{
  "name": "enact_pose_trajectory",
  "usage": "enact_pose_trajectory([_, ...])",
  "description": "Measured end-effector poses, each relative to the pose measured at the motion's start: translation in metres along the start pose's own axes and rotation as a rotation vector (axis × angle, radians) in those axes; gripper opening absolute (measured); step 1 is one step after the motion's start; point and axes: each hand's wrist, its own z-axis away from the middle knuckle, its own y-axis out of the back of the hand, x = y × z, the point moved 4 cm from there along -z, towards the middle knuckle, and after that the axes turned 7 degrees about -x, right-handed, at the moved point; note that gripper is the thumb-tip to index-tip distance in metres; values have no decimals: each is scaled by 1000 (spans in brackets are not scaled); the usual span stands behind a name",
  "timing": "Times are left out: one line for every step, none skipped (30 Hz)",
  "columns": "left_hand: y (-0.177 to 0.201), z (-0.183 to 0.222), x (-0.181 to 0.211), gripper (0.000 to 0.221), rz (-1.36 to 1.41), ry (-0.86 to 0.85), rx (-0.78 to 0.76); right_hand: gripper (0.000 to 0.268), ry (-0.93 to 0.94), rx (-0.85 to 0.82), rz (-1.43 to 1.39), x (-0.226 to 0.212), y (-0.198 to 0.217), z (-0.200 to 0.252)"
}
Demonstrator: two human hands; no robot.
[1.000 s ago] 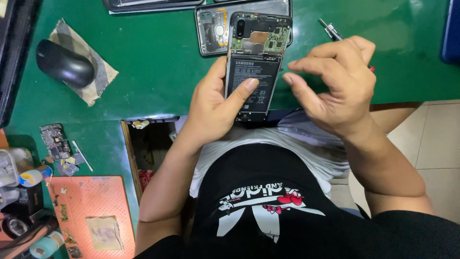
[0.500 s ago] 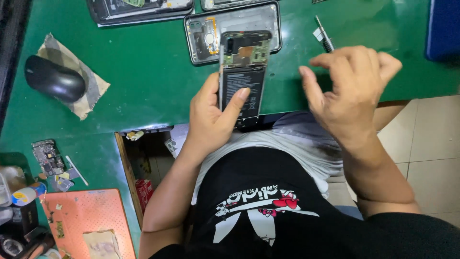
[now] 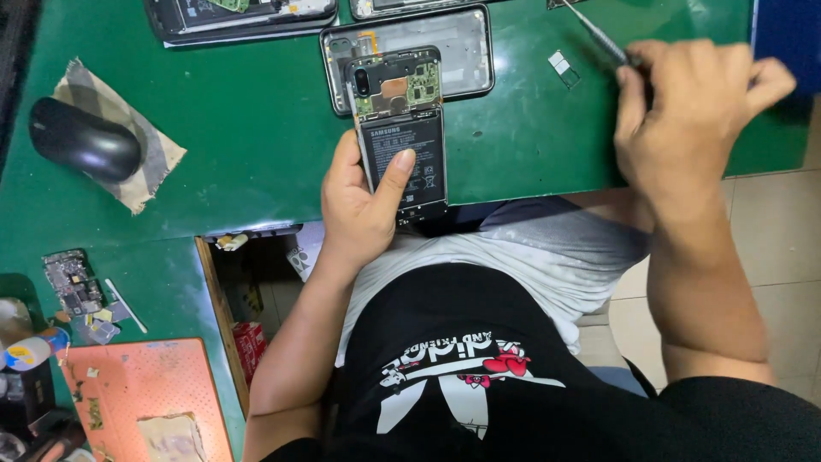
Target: Removing internal screws and components from a smartphone using a screwdriver on a repair bench.
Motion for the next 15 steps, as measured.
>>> enact_pose_trajectory([-1, 0, 0, 23, 12, -6, -10, 8, 62, 17, 38, 6, -3, -6])
enact_pose_trajectory([-2, -1, 1, 23, 25, -16, -16, 8, 128, 38, 78, 13, -7, -14])
enact_pose_trajectory([-5, -2, 2, 23, 26, -20, -15, 8, 129, 41, 81, 16, -8, -16])
enact_pose_trajectory([-7, -1, 3, 23, 46, -36, -24, 10, 129, 51, 122, 18, -11, -20])
enact_pose_trajectory([-9, -1, 3, 23, 65, -52, -33, 12, 130, 61, 164, 19, -15, -24])
enact_pose_trajectory([-9, -1, 5, 23, 65, -54, -24, 12, 137, 67, 162, 8, -7, -27])
enact_pose_trajectory([-11, -2, 7, 22, 42, -53, -37, 13, 154, 75, -54, -2, 2, -29])
enact_pose_trajectory([-13, -1, 8, 22, 18, -43, -52, 15, 169, 77, -275, -12, 9, -29])
enact_pose_trajectory([-13, -1, 9, 22, 16, -38, -45, 15, 174, 74, -282, -23, 13, -34])
enact_pose_trajectory([-15, -2, 12, 21, -15, -61, -53, 13, 257, 70, -400, -35, 19, -35])
enact_pose_trajectory([-17, -2, 14, 20, -45, -84, -61, 14, 338, 67, -519, -46, 25, -35])
enact_pose_trajectory([-18, -2, 15, 20, -47, -84, -67, 14, 332, 67, -519, -51, 27, -38])
enact_pose_trajectory([-19, -2, 16, 21, -59, -98, -72, 14, 384, 46, -515, -59, 29, -40])
enact_pose_trajectory([-20, -2, 18, 22, -71, -115, -69, 13, 444, 25, -511, -67, 31, -44])
enact_pose_trajectory([-20, -2, 19, 22, -71, -117, -67, 13, 446, 27, -511, -68, 30, -46])
